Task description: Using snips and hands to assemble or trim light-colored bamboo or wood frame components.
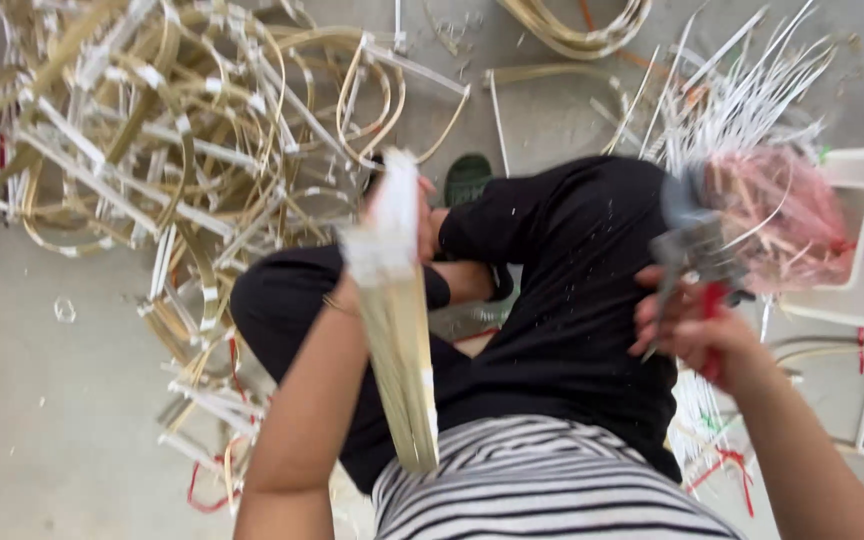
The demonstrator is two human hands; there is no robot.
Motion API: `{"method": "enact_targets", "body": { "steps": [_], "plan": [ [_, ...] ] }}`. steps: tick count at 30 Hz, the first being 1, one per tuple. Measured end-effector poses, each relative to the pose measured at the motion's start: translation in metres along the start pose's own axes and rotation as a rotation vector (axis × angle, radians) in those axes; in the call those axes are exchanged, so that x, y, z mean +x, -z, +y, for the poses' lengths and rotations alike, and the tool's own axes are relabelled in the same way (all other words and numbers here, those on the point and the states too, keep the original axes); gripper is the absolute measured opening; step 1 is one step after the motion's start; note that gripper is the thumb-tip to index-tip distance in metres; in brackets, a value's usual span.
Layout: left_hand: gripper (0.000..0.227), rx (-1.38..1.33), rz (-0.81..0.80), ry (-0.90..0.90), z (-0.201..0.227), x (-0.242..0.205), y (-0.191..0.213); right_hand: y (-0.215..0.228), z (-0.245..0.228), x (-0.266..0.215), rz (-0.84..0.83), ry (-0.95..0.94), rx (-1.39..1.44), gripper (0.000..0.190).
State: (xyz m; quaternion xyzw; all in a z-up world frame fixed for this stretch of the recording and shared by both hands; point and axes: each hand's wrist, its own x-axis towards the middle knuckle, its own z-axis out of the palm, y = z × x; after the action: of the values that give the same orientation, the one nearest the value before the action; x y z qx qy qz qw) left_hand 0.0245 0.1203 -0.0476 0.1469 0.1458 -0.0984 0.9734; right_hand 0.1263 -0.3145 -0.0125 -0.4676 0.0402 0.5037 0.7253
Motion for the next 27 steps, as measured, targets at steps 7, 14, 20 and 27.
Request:
{"method": "enact_targets", "body": {
  "steps": [7, 14, 20, 27],
  "plan": [
    [0.018, 0.356, 0.367, -0.367, 0.014, 0.001, -0.050, 0.172, 0.109, 0.025, 0.861, -0.258, -1.092, 0.067],
    [0.022, 0.295, 0.483, -0.328, -0.032, 0.033, -0.031, 0.208, 0.195, 0.045, 0.766, -0.074, -1.433, 0.052],
    [0.052, 1.340, 0.453, -0.059, -0.088, 0.058, -0.082, 0.276, 0.154, 0.116, 0.783, 0.178, -1.424, 0.063],
    [0.100, 1.679, 0.382, -0.001, -0.125, -0.041, -0.126, 0.308, 0.158, 0.149, 0.894, 0.038, -1.445, 0.093]
  ]
}}
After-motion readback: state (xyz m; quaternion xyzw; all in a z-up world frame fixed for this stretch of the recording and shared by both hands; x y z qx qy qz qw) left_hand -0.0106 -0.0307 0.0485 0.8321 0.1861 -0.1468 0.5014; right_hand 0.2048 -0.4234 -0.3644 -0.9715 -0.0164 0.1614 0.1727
